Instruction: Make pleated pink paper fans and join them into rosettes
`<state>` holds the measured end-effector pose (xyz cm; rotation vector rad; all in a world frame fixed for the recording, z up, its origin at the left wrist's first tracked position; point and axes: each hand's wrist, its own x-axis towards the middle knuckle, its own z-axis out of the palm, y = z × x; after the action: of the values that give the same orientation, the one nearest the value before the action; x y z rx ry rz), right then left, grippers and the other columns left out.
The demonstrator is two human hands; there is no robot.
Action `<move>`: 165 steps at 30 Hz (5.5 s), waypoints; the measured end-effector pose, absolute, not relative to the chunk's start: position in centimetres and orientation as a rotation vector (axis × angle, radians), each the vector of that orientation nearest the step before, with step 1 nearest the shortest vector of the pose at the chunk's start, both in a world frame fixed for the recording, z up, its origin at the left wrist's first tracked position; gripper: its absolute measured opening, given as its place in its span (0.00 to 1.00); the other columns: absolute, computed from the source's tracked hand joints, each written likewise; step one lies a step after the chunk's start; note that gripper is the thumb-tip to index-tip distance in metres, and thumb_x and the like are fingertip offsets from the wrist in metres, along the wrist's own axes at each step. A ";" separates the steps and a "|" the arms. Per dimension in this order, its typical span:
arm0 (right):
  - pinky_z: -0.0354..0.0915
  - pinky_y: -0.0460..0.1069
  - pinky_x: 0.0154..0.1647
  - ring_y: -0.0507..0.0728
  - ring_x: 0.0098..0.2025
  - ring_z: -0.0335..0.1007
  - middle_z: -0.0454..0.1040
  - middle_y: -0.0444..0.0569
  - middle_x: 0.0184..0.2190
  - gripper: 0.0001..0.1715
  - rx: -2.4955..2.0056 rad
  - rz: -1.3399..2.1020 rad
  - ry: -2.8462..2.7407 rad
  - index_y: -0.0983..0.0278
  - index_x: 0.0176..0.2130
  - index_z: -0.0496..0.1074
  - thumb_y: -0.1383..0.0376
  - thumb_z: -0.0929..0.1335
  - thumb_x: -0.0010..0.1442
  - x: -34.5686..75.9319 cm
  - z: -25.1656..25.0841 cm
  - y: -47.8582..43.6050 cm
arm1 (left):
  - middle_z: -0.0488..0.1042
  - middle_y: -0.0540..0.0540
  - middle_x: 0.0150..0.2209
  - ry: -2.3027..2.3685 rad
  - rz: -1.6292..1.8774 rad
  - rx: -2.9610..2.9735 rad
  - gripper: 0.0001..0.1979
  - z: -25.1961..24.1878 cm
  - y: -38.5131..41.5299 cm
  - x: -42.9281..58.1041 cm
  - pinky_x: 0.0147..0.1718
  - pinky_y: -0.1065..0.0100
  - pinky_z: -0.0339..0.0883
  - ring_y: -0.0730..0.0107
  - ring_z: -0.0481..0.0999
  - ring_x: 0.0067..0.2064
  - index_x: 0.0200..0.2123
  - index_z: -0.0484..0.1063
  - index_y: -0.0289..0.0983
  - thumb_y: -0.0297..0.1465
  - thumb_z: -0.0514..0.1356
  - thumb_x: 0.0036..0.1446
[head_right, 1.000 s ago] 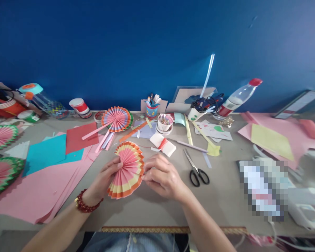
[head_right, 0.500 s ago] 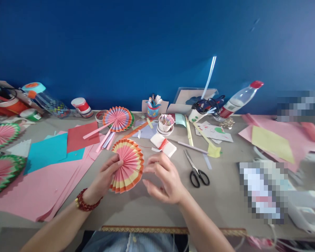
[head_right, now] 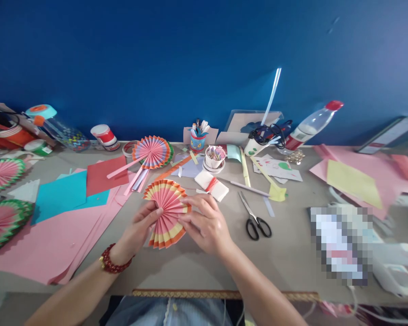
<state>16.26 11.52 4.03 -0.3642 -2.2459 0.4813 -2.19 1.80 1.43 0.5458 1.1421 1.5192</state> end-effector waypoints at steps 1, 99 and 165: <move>0.67 0.57 0.48 0.61 0.49 0.68 0.74 0.52 0.47 0.06 -0.363 0.458 -2.251 0.60 0.37 0.76 0.71 0.70 0.60 16.3 4.1 11.5 | 0.79 0.48 0.34 1.152 1.519 0.556 0.10 1.5 1.8 -2.2 0.42 0.69 0.70 0.68 0.77 0.38 0.35 0.78 0.37 0.36 0.69 0.52; 0.73 0.52 0.46 0.59 0.44 0.76 0.77 0.49 0.43 0.29 -0.812 1.805 -1.646 0.60 0.55 0.65 0.54 0.72 0.59 15.9 2.8 11.6 | 0.77 0.49 0.31 1.212 1.511 0.677 0.09 1.1 1.7 -2.3 0.32 0.71 0.66 0.72 0.71 0.31 0.34 0.77 0.36 0.36 0.68 0.54; 0.66 0.45 0.31 0.51 0.29 0.70 0.74 0.42 0.28 0.17 -0.811 1.835 -1.078 0.62 0.31 0.68 0.59 0.78 0.51 15.8 3.0 12.0 | 0.72 0.53 0.30 1.196 1.547 0.703 0.09 0.7 2.0 -2.7 0.32 0.74 0.66 0.78 0.69 0.29 0.36 0.72 0.37 0.32 0.68 0.54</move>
<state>15.75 11.96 2.95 -0.8112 -1.0781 1.8347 -2.69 2.05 0.73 0.7028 1.1964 1.5467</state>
